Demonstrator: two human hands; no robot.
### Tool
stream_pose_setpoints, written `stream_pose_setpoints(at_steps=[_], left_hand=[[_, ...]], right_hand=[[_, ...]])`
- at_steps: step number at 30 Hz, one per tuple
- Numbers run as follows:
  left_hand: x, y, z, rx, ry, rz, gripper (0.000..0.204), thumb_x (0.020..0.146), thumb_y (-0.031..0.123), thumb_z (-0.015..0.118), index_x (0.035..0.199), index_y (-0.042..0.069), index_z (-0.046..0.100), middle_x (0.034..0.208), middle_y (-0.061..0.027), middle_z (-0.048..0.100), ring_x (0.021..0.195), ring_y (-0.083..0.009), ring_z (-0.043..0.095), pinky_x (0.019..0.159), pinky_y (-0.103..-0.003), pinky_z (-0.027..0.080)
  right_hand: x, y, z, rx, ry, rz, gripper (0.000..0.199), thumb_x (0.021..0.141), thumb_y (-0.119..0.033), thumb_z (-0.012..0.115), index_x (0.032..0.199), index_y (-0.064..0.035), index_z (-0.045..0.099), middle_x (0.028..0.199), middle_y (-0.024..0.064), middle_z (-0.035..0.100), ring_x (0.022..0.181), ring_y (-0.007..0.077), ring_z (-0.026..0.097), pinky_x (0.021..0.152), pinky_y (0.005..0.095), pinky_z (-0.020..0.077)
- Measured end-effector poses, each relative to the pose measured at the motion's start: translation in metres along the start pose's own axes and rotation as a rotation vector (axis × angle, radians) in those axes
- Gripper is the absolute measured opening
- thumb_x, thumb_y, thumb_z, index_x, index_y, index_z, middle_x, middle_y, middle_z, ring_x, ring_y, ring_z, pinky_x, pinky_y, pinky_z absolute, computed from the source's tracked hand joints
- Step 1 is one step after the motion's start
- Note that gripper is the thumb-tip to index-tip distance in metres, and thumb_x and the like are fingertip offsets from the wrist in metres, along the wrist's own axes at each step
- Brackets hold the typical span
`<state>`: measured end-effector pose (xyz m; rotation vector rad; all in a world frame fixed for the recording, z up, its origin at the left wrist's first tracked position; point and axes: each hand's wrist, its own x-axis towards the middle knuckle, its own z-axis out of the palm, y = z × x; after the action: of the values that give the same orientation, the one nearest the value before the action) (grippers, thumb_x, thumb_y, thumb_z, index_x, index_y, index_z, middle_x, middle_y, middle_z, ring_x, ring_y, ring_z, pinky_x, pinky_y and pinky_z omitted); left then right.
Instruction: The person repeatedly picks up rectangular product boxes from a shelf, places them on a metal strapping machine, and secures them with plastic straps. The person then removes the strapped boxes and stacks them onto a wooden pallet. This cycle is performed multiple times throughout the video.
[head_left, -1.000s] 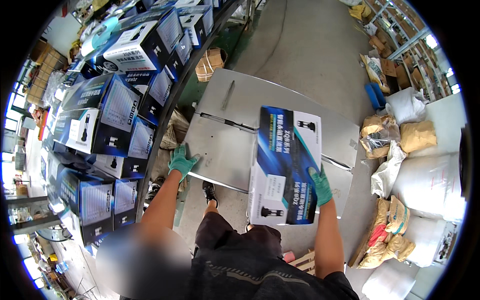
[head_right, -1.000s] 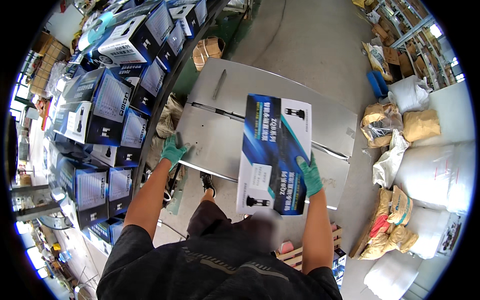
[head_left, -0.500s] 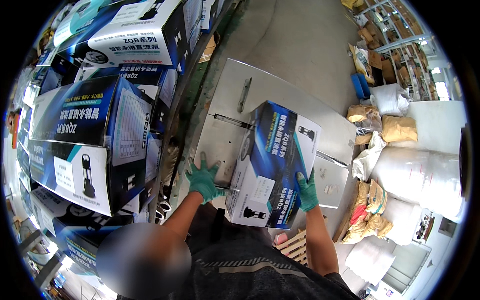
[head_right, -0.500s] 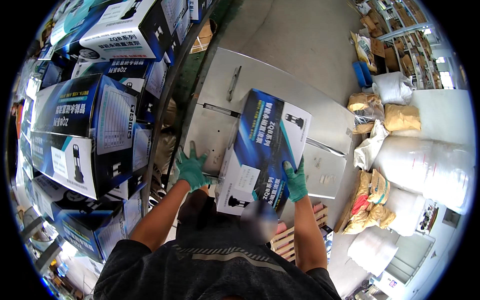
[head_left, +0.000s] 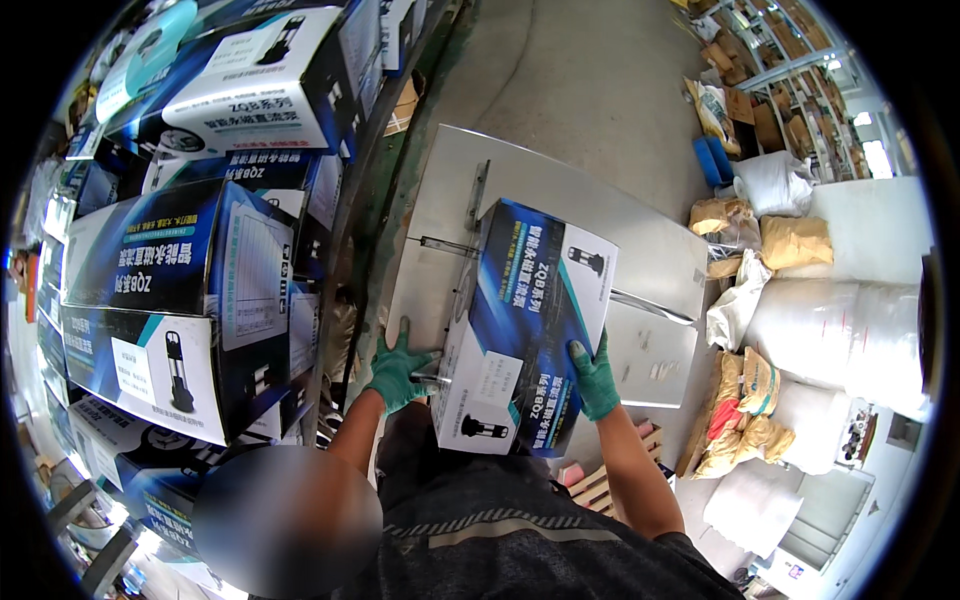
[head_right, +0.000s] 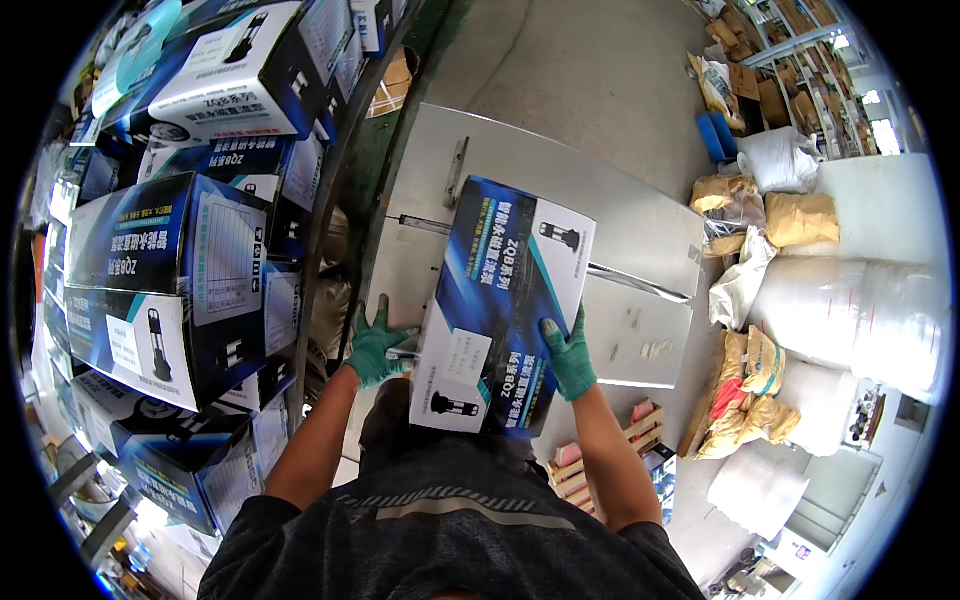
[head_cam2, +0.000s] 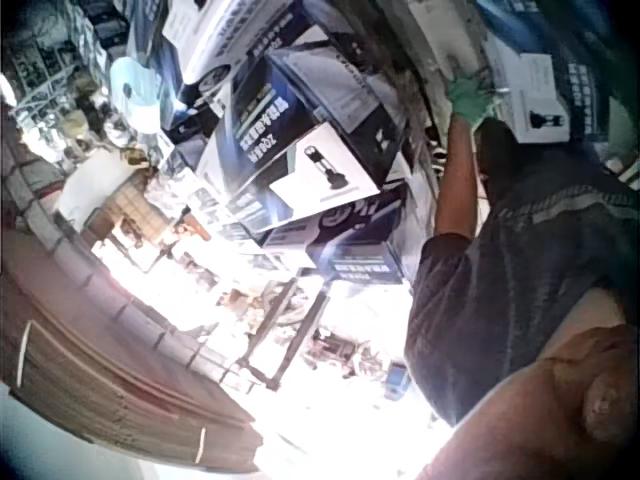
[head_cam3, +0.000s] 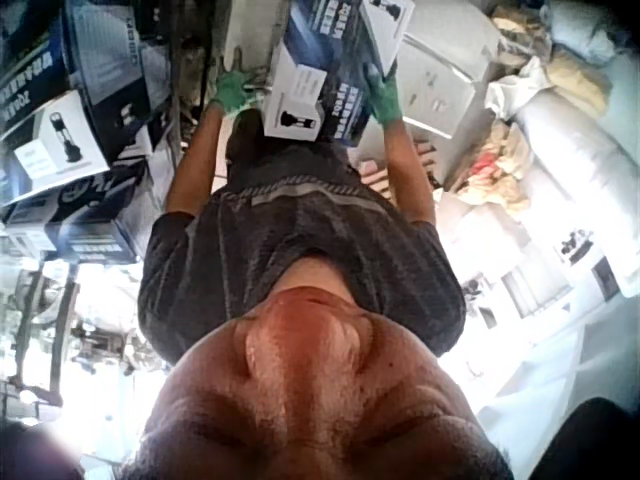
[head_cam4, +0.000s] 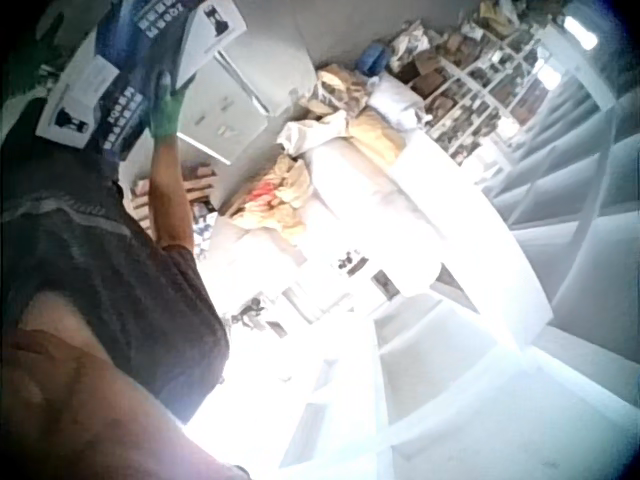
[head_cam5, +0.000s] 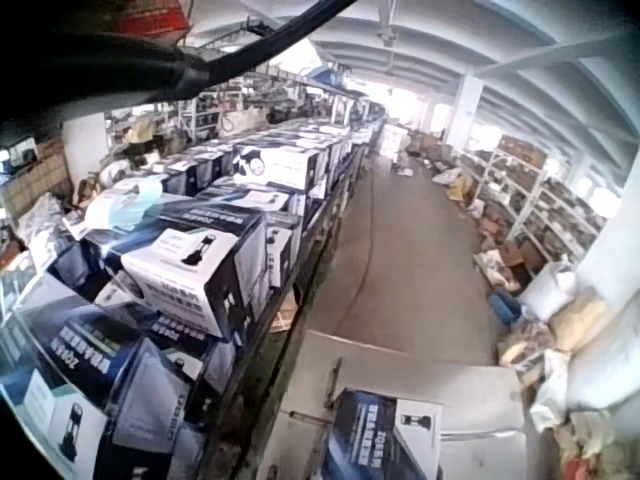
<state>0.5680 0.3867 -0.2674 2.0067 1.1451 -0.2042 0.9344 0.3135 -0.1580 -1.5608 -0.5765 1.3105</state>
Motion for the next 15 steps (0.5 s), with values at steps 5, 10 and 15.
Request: stream_pose_setpoints(at_steps=[5, 10, 15], left_hand=[[0.002, 0.021, -0.001, 0.015, -0.006, 0.035, 0.069, 0.082, 0.053, 0.076, 0.145, 0.029, 0.061, 0.168, -0.0324, -0.003, 0.156, -0.0494, -0.008, 0.125, -0.060, -0.002], [0.008, 0.017, 0.005, 0.184, -0.004, 0.054, 0.061, 0.084, 0.038, 0.076, 0.143, 0.031, 0.062, 0.169, -0.0309, 0.000, 0.158, -0.0443, 0.002, 0.125, -0.061, 0.005], [0.009, -0.076, 0.046, 0.287, -0.042, 0.051, 0.069, 0.087, 0.034, 0.070, 0.153, 0.027, 0.049, 0.168, -0.0306, 0.003, 0.154, -0.0481, 0.016, 0.125, -0.055, 0.020]], right_hand=[[0.004, -0.002, -0.017, -0.006, -0.028, -0.023, 0.088, 0.099, -0.021, 0.068, 0.163, -0.0081, 0.010, 0.144, 0.0140, 0.050, 0.126, 0.0210, 0.055, 0.106, 0.0346, 0.0477], [0.019, -0.012, -0.023, -0.106, -0.077, -0.060, 0.096, 0.100, -0.023, 0.069, 0.165, -0.0066, -0.001, 0.139, 0.0148, 0.057, 0.125, 0.0204, 0.055, 0.106, 0.0313, 0.0444], [0.032, -0.004, -0.039, -0.242, -0.153, -0.187, 0.082, 0.103, -0.040, 0.062, 0.165, -0.0093, 0.016, 0.146, 0.0193, 0.055, 0.127, 0.0236, 0.057, 0.109, 0.0331, 0.0429]])
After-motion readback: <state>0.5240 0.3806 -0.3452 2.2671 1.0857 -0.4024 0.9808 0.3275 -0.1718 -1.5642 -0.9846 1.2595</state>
